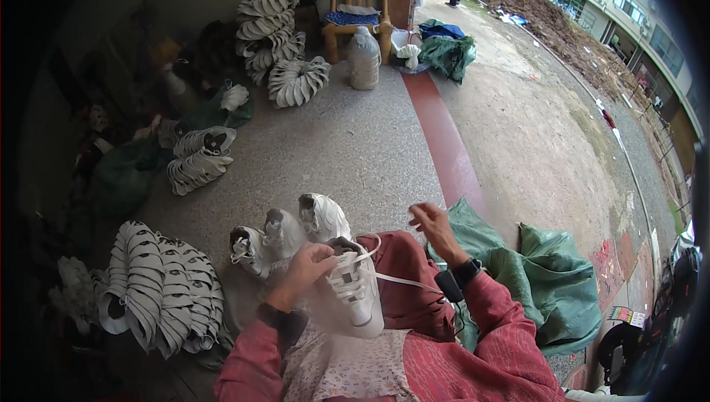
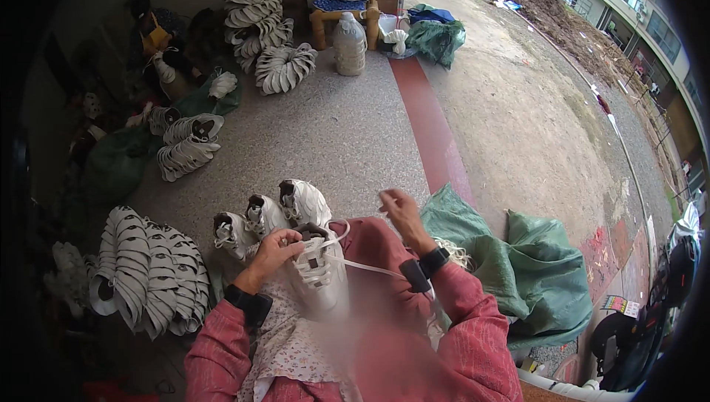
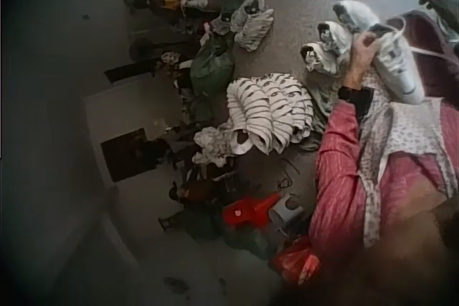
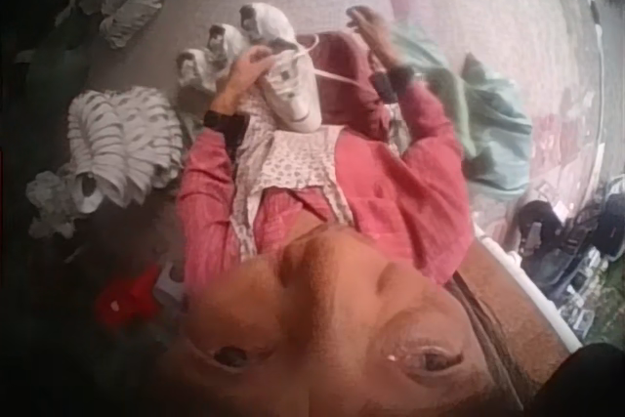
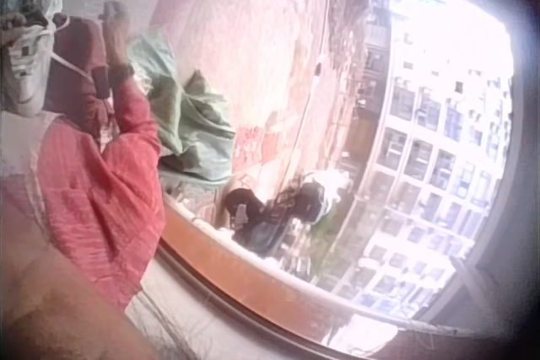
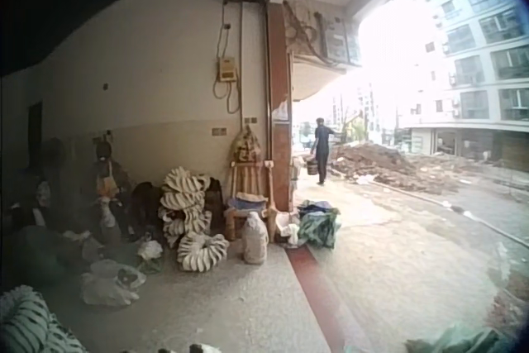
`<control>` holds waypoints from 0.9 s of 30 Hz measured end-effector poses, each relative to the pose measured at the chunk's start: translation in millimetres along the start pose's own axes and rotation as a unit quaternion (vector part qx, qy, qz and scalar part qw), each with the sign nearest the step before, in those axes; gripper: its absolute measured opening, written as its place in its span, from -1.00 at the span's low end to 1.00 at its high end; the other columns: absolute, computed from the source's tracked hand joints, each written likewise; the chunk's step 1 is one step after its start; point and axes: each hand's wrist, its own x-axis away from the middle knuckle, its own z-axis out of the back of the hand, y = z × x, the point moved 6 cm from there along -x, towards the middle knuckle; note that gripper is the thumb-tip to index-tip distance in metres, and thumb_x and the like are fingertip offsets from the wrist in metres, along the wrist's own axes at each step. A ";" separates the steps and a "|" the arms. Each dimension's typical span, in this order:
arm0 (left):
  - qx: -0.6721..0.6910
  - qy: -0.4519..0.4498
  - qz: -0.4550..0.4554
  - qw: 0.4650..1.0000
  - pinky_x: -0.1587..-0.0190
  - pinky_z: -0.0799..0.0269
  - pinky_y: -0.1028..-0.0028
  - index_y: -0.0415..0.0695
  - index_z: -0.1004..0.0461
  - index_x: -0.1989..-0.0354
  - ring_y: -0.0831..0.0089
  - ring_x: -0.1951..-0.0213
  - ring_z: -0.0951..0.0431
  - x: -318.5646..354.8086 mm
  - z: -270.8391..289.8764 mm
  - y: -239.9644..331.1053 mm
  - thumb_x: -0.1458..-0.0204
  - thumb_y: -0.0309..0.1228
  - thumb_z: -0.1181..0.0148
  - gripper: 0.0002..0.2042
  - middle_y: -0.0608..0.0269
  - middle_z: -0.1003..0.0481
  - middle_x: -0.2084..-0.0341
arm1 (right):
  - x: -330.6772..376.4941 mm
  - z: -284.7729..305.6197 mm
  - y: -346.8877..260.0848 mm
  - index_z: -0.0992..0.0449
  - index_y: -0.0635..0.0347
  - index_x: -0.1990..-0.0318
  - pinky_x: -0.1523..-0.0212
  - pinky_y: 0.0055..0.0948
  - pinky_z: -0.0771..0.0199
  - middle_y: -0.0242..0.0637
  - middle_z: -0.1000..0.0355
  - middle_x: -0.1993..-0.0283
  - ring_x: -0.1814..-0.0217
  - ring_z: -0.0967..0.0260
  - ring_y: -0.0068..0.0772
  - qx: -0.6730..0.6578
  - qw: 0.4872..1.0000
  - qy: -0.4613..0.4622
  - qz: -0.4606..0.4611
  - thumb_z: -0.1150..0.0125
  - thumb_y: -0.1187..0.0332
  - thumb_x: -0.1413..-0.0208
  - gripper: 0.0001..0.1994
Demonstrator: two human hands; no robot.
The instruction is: The person sits on the floor and laces a white sneaker by hand. They thread a long white lace through the eyelets, pull it tight, and adjust the fit repeatedly. The person works on a single shoe while surrounded by stacks of similar footwear.
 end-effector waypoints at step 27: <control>-0.174 -0.099 -0.132 0.971 0.08 -0.45 0.40 -0.18 -0.55 0.07 0.40 0.20 -0.56 -37.2 -9.7 11.7 -0.05 -0.17 -0.34 -0.63 0.21 -0.57 0.28 | 84.9 -95.8 -117.7 -0.57 0.24 0.22 0.41 -0.64 -0.19 -0.60 -0.32 0.48 0.44 -0.20 -0.76 -0.020 0.931 -0.357 -0.077 -0.13 0.19 -0.36 -0.72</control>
